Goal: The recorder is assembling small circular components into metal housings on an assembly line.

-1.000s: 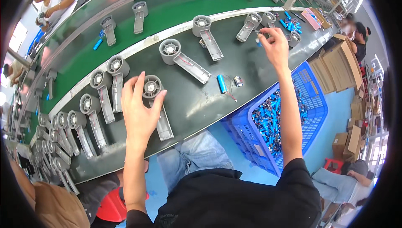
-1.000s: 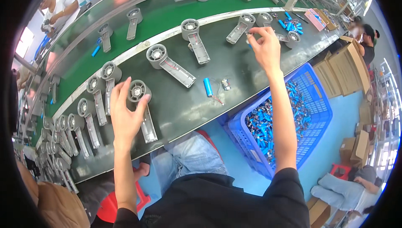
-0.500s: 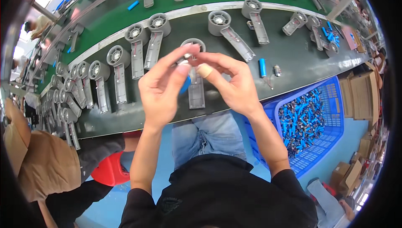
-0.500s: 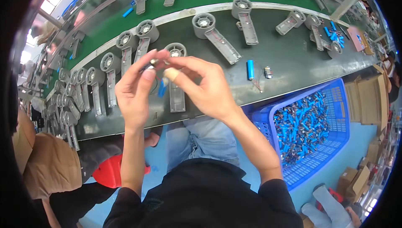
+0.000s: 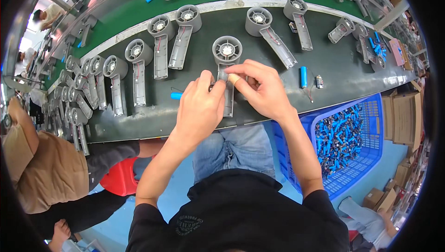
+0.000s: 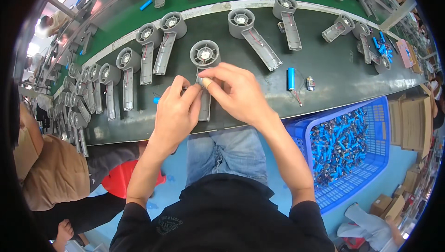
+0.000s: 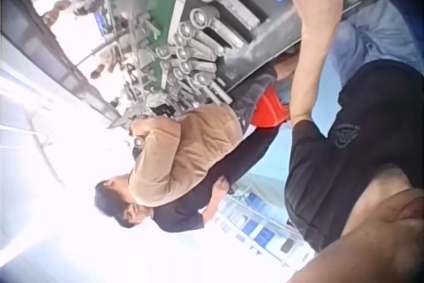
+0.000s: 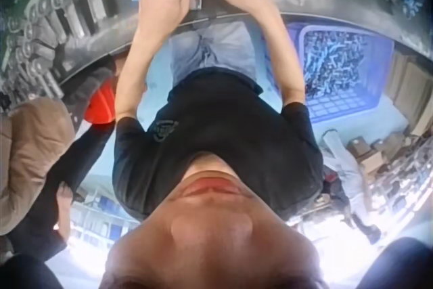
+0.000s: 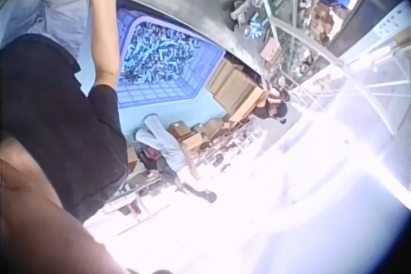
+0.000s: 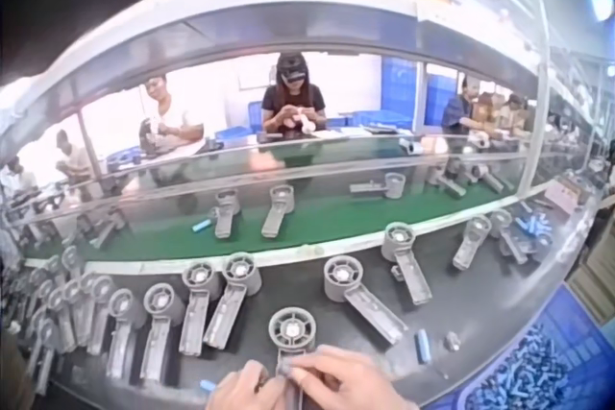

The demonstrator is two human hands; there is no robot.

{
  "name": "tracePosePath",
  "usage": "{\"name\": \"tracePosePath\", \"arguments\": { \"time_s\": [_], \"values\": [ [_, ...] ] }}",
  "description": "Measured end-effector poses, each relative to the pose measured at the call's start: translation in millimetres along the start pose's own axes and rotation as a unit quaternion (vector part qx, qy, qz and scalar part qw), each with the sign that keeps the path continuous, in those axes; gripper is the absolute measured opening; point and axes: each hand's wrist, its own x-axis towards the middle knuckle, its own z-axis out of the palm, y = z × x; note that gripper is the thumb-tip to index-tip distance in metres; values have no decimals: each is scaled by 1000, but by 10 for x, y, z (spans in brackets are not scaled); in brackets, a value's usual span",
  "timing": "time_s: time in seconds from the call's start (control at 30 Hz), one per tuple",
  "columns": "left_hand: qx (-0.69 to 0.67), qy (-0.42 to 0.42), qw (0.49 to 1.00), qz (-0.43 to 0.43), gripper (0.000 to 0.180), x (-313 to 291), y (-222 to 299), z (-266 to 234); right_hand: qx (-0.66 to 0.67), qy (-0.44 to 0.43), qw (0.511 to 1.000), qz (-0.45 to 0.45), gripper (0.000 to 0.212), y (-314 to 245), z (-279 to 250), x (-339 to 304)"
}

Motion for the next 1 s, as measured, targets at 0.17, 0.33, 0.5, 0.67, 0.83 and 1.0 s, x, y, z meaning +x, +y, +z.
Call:
{"name": "tracePosePath", "arguments": {
  "time_s": [0.17,0.33,0.5,0.67,0.83,1.0],
  "values": [
    [-43,36,998,-30,26,-38,-62,5,-13,-47,998,-38,18,146,55,79],
    [-114,42,991,-63,28,-46,-90,-3,36,-53,997,36,15,141,112,69],
    [-283,5,954,-103,35,35,-119,-115,93,37,992,70,9,202,232,0],
    [-292,38,945,-141,37,-11,-177,-32,151,37,983,96,9,205,275,27],
    [-310,79,936,-146,32,-23,-175,71,204,38,972,115,11,273,309,19],
    [-318,90,937,-116,36,-50,-189,113,207,44,969,131,12,242,323,10]
  ]
}}
